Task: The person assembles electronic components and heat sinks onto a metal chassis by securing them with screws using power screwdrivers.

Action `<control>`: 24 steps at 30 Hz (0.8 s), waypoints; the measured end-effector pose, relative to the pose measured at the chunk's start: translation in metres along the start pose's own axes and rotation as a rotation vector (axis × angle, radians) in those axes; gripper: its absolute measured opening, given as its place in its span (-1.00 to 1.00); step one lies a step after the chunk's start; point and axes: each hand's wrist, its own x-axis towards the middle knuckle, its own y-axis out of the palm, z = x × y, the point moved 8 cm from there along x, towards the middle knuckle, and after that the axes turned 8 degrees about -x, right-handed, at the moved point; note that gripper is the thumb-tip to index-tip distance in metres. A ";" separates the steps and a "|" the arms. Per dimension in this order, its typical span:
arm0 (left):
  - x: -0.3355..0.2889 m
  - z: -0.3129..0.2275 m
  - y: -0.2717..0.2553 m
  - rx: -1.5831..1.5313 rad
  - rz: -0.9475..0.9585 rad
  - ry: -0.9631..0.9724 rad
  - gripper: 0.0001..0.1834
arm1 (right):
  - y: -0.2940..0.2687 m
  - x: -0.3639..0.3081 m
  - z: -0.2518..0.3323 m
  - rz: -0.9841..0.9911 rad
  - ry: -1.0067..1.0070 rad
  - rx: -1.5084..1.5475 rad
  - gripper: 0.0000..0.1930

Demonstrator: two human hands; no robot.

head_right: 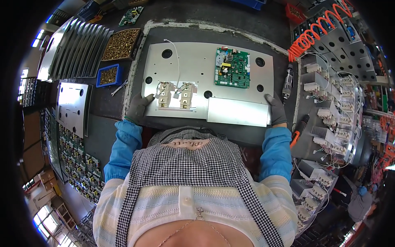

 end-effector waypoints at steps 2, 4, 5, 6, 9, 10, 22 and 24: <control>-0.003 -0.005 0.001 0.035 -0.013 0.023 -0.52 | 0.000 0.004 -0.005 -0.005 0.042 -0.018 -0.44; -0.003 -0.005 0.002 0.061 -0.018 0.049 -0.52 | -0.004 0.000 -0.006 -0.033 0.069 -0.014 -0.43; -0.002 -0.004 0.001 0.078 -0.026 0.058 -0.51 | -0.004 -0.002 -0.006 -0.051 0.075 -0.020 -0.42; 0.000 -0.003 -0.002 0.094 -0.034 0.065 -0.51 | 0.002 -0.005 -0.004 -0.001 0.040 0.006 -0.48; 0.011 0.009 -0.010 0.032 0.004 0.066 -0.52 | 0.021 -0.013 0.006 0.011 0.048 0.010 -0.47; 0.012 0.009 -0.007 -0.002 0.020 0.071 -0.52 | 0.019 -0.015 0.006 -0.008 0.056 0.013 -0.48; 0.017 0.006 -0.011 0.084 0.074 0.060 -0.43 | -0.003 -0.007 -0.011 -0.044 0.058 0.021 -0.43; 0.017 0.007 -0.013 0.090 0.059 0.058 -0.43 | 0.005 -0.009 -0.008 -0.016 0.056 0.049 -0.44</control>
